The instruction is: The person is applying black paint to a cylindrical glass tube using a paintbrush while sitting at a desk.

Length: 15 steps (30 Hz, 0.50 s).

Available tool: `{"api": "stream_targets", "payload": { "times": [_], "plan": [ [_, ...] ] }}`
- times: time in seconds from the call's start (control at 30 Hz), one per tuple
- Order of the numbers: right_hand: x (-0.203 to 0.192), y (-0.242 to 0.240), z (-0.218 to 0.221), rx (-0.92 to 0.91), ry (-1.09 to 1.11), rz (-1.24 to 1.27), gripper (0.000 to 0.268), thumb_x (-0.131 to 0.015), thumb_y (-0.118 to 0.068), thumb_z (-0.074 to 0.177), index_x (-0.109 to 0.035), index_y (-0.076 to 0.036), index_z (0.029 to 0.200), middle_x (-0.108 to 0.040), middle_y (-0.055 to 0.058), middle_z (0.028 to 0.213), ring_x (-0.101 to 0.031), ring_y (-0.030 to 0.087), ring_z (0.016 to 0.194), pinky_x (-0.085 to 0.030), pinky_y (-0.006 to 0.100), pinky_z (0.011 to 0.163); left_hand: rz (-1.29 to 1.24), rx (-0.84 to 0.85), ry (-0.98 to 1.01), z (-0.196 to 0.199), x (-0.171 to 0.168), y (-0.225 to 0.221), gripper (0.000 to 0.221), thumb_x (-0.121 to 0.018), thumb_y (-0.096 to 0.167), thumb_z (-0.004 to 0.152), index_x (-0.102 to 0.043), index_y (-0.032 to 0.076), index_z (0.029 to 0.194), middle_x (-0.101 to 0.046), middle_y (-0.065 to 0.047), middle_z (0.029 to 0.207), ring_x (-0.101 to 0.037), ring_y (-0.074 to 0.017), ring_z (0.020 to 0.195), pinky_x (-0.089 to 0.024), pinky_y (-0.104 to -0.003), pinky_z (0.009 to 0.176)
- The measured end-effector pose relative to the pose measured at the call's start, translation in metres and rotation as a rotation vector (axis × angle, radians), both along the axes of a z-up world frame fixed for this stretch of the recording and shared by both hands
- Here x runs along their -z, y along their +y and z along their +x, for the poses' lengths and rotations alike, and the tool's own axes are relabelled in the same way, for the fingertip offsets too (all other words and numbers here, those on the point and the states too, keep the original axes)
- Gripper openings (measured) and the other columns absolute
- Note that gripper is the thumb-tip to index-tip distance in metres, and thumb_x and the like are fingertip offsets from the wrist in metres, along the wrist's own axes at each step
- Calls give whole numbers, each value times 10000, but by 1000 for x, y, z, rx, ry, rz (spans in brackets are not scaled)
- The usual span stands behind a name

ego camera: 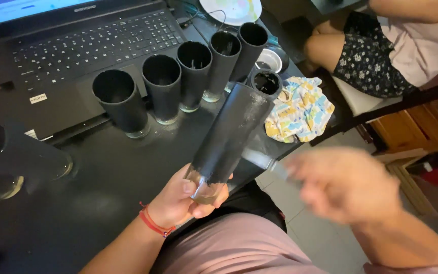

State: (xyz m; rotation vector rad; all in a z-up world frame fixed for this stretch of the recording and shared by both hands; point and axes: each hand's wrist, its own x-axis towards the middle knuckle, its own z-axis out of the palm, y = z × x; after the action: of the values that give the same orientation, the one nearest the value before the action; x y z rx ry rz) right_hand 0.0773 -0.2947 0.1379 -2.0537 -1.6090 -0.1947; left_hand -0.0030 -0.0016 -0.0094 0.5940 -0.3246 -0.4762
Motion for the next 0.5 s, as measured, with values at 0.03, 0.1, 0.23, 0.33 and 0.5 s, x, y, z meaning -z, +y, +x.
{"api": "stream_targets", "payload": {
  "times": [0.03, 0.1, 0.23, 0.33, 0.5],
  "plan": [
    [9, -22, 12, 119, 133, -127, 360, -510, -283, 936, -586, -114, 1244, -673, 72, 1273, -687, 201, 1194, -565, 333, 1026, 0, -10, -15, 0, 1, -1, 729, -765, 614, 789, -605, 32, 1198, -578, -146, 750, -368, -74, 439, -206, -198, 409],
    [-1, 5, 27, 187, -72, 192, 158, -522, -114, 965, -588, 19, 1022, -662, 201, 1078, -678, 287, 965, -551, 386, 845, -39, -25, -4, -1, 3, -1, 749, -798, 599, 784, -599, 13, 1204, -576, -154, 750, -371, -80, 443, -228, -185, 393],
    [-18, 1, 75, 345, -148, 296, 125, -669, 152, 1057, -637, 130, 938, -677, 306, 1093, -671, 394, 1035, -550, 486, 985, -131, -96, -34, 2, -1, -3, 705, -825, 520, 847, -578, -18, 1231, -604, -153, 789, -454, -81, 459, -267, -202, 411],
    [-13, 0, 113, 466, -107, 129, 208, -716, -41, 1039, -611, 15, 869, -586, 172, 1173, -553, 323, 1139, -423, 456, 1010, -93, -161, -124, 3, -12, -6, 688, -810, 526, 893, -532, -17, 1210, -581, -111, 804, -426, -63, 479, -283, -188, 433],
    [-2, 21, 136, 391, -181, 22, 271, -743, -222, 1030, -674, -74, 813, -625, 121, 1084, -597, 280, 1019, -421, 466, 915, -11, -209, -150, 5, -24, -6, 689, -779, 536, 885, -515, -63, 1099, -395, -2, 619, -355, -59, 435, -250, -211, 441]
  ]
}}
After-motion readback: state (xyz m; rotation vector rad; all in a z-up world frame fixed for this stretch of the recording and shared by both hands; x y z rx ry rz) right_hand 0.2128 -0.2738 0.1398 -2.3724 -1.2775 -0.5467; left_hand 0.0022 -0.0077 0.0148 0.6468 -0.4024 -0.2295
